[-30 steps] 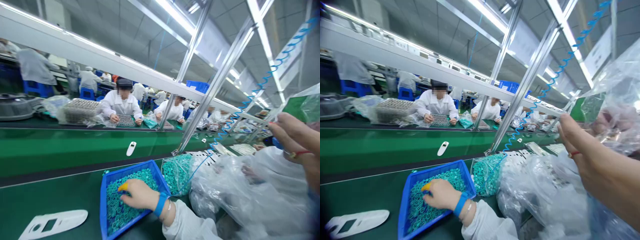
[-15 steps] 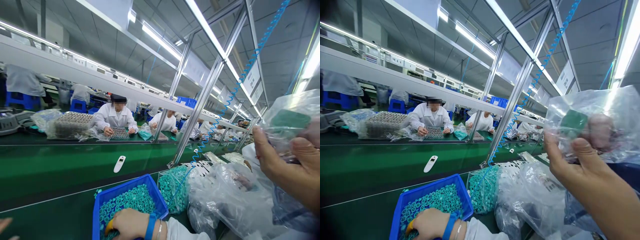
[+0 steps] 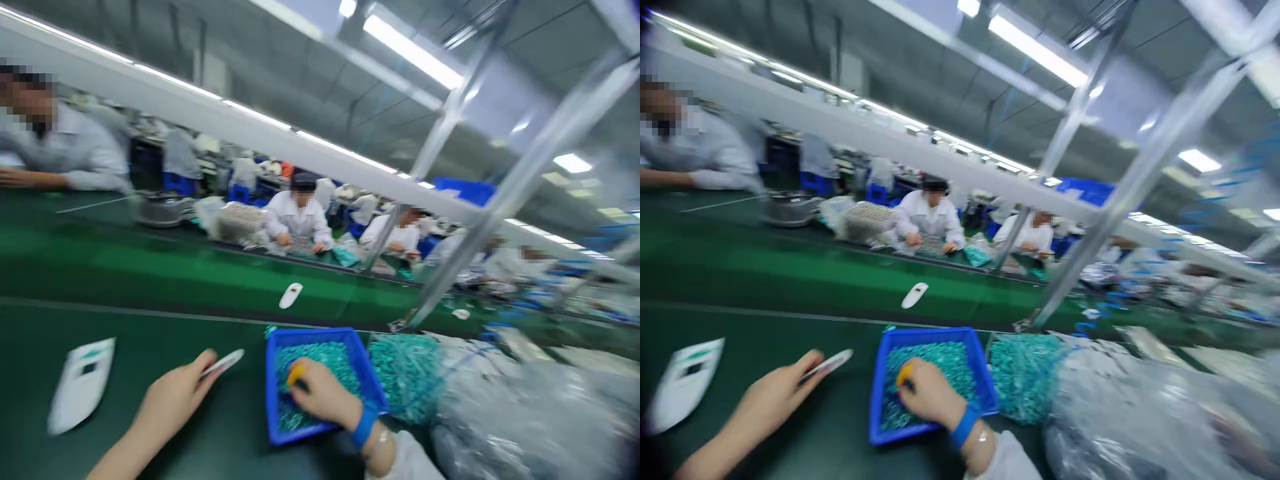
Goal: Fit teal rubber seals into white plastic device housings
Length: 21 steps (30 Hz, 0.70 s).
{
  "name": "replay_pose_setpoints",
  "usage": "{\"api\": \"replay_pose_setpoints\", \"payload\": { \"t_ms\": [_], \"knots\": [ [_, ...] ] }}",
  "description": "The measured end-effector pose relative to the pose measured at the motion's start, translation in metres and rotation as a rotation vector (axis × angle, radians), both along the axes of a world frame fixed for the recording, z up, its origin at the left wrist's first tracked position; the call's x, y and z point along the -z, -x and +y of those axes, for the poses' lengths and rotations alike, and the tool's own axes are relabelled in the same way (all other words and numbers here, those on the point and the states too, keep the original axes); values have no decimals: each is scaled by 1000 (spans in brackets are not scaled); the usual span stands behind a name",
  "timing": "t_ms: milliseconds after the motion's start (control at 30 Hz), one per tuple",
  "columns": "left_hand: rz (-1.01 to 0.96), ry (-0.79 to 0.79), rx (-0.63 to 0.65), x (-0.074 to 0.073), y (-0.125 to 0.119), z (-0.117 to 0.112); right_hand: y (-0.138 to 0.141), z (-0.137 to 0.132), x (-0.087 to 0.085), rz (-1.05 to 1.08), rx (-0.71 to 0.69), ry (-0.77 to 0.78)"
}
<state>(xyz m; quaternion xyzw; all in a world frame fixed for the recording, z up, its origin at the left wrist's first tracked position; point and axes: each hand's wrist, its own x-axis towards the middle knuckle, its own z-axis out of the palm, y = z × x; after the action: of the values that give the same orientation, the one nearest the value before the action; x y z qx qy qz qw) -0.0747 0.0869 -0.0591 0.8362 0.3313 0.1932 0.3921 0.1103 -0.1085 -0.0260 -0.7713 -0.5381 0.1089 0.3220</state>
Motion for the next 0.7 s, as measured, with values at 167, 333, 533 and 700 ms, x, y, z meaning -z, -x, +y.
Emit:
{"api": "replay_pose_setpoints", "payload": {
  "t_ms": [167, 333, 533, 700],
  "knots": [
    [-500, 596, -37, -17, -5, -17, 0, 19, -2, 403, -42, -59],
    [-585, 805, -72, -24, -18, -40, 11, 20, -12, 569, -31, -82],
    [-703, 1100, -101, -26, -19, -51, -8, 13, -8, 517, 120, -132],
    [-812, 1254, -63, -26, -20, -61, -21, 6, -3, 415, 207, -146]
  ]
}}
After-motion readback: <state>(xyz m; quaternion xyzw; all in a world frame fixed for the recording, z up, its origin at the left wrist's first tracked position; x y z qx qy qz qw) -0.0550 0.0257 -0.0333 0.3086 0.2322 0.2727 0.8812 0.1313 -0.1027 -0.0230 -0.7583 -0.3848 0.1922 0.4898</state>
